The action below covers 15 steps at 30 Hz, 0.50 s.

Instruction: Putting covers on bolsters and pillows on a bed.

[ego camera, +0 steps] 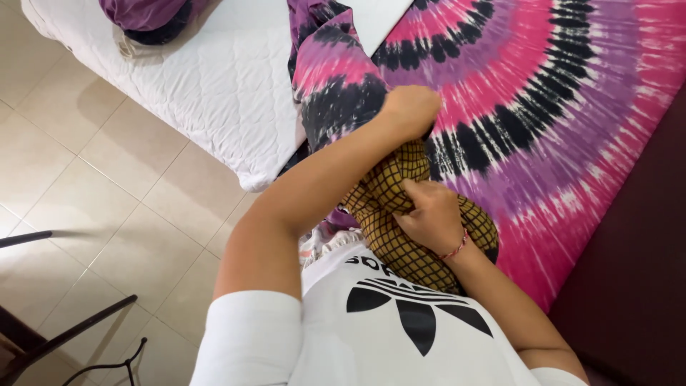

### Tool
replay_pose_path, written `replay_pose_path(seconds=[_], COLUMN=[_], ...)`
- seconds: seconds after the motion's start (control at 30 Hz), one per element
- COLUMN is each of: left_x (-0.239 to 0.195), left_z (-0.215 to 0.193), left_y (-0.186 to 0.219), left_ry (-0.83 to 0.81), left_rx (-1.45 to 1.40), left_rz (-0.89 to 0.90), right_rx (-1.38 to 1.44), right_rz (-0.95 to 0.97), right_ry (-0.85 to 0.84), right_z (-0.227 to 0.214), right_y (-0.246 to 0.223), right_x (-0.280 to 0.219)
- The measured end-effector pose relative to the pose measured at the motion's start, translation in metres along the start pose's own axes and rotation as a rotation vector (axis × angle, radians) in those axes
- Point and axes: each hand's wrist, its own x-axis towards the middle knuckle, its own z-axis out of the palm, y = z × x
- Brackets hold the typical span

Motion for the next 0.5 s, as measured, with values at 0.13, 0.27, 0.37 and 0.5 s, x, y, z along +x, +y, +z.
replay_pose_path(seconds=[0.13,0.27,0.37,0.5], left_x=[0.012,-0.019,-0.055,-0.105], left_z=[-0.002,-0.029,-0.018,0.050], left_y=[0.048,0.052,0.020,-0.027], left_ry=[0.098,0.288,0.562,0.600], left_rx=[-0.031,-0.161,-0.362,-0.569], left_rz=[0.134,0.153,0.101,-0.172], right_rx=[-0.007,-0.324,-0.517,-0.536], right_rz=[0.063,-0.060,-0.080,-0.116], right_ry=[0.084,0.191,0.162,0.112], right_z=[0.000,0.008,0.037,0.077], right_y=[0.025,0.059,0.088,0.094], right_x=[0.010,0.017,0.008,0.003])
